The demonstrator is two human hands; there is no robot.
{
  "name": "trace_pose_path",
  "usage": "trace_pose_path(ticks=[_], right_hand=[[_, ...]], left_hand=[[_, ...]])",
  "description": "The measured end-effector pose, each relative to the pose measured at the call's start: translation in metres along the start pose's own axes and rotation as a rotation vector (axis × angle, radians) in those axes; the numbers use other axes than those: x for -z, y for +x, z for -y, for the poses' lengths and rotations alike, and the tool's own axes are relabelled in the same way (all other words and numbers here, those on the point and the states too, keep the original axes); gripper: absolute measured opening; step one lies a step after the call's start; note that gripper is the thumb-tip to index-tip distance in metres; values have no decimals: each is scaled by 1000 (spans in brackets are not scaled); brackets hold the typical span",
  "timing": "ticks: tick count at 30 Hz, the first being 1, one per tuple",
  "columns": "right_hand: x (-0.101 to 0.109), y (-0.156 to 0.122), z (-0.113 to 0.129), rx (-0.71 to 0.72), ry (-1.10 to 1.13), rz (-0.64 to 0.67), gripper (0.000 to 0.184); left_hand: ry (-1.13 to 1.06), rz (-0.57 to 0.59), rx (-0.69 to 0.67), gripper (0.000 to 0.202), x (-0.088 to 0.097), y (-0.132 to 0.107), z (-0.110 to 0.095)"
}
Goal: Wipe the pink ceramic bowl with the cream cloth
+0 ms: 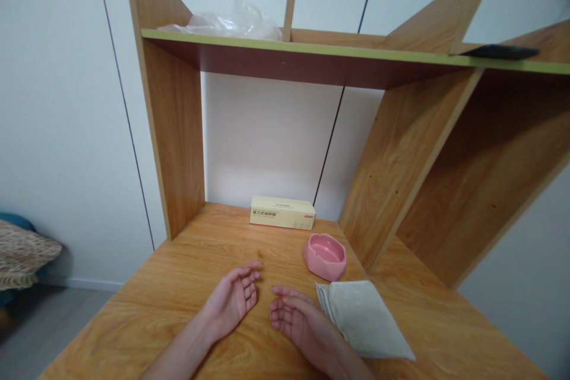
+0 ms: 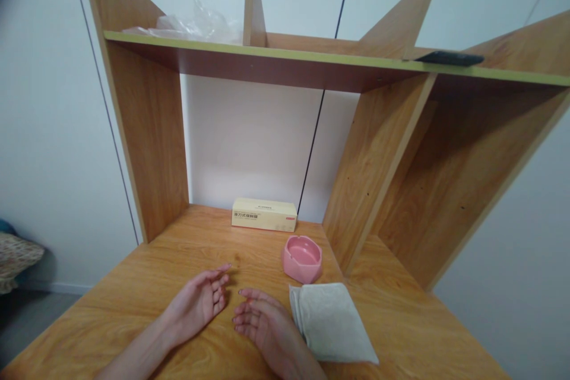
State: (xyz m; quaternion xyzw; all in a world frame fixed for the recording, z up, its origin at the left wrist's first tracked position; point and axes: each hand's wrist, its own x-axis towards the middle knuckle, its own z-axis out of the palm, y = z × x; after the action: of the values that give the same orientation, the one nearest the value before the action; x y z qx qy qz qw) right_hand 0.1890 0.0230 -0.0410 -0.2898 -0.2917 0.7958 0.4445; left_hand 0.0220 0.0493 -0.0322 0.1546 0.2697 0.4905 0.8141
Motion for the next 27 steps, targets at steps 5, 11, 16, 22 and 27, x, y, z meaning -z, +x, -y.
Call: trace_pose_path(ticks=[5,11,16,22,27], right_hand=[[-1,-1,-1,-3,4,-34,18],[-1,0,0,-3,9,-45,18],[-1,-1,0,-2,-3,-45,18],[1,1,-2,15,-29,-31,18],[2,2,-3,24,-33,-27,18]], left_hand=[[-2,-15,4,19,-2,-1,2],[17,-44,12,19,-4,-3,2],[26,-49,13,20,-6,-4,2],[28,-54,9,19,-8,-5,1],[31,-64,8,22,-9,-6,2]])
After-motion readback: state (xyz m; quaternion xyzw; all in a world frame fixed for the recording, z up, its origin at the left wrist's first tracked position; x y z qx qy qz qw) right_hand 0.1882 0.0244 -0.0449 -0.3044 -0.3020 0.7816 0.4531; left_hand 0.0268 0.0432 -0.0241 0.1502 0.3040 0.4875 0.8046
